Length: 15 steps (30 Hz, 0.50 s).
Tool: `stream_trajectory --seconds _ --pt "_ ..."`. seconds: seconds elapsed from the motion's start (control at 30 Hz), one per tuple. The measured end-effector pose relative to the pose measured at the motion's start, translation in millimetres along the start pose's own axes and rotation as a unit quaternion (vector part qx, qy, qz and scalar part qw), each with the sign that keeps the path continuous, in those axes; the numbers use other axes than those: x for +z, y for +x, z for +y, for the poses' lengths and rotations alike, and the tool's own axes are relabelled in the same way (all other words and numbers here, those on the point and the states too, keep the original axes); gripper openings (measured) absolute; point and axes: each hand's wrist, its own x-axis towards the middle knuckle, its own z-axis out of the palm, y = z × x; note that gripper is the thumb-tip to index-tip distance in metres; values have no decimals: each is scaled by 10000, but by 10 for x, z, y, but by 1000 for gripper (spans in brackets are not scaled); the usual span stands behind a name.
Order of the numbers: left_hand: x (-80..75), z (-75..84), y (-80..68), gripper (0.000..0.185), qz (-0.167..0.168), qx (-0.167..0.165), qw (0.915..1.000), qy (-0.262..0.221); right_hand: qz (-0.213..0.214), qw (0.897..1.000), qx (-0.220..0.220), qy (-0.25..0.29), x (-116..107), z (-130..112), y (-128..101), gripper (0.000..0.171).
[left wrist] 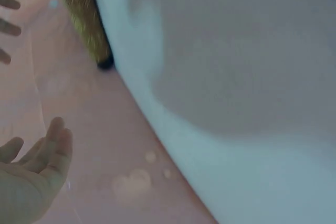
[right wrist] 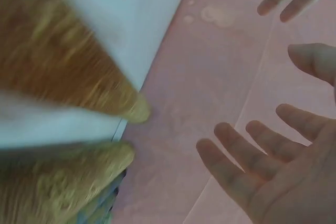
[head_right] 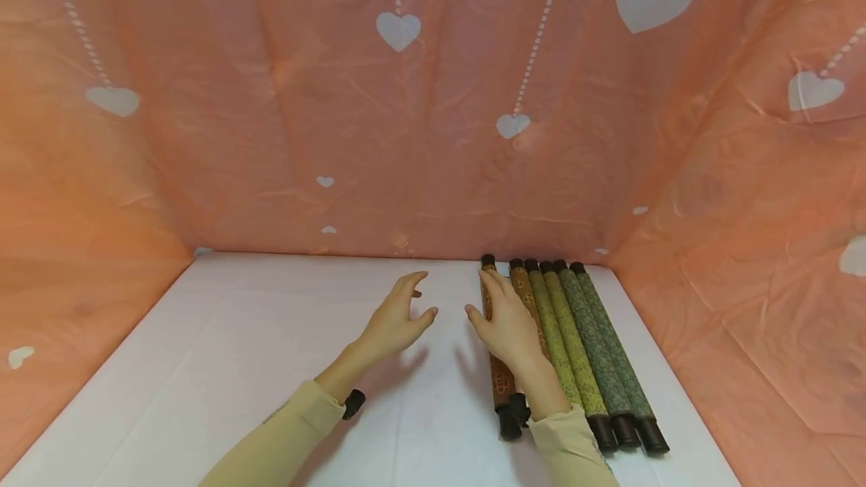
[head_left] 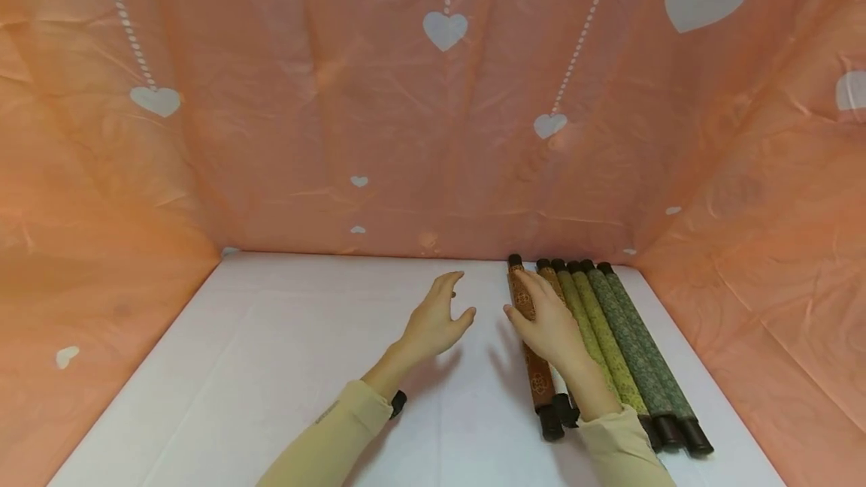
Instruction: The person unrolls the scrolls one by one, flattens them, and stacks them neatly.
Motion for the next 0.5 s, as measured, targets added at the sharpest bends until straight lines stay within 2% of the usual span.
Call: stream_trajectory --seconds 0.1,0.23,0.5 --pt "135 70 39 67 -165 52 9997 -167 -26 9999 9 -106 -91 124 -57 67" --pt "315 135 96 67 -453 24 9989 -101 -169 9995 149 -226 -199 278 -138 66" --pt "628 215 189 70 -1175 -42 9931 -43 -671 9954 357 -587 -276 534 -293 61"
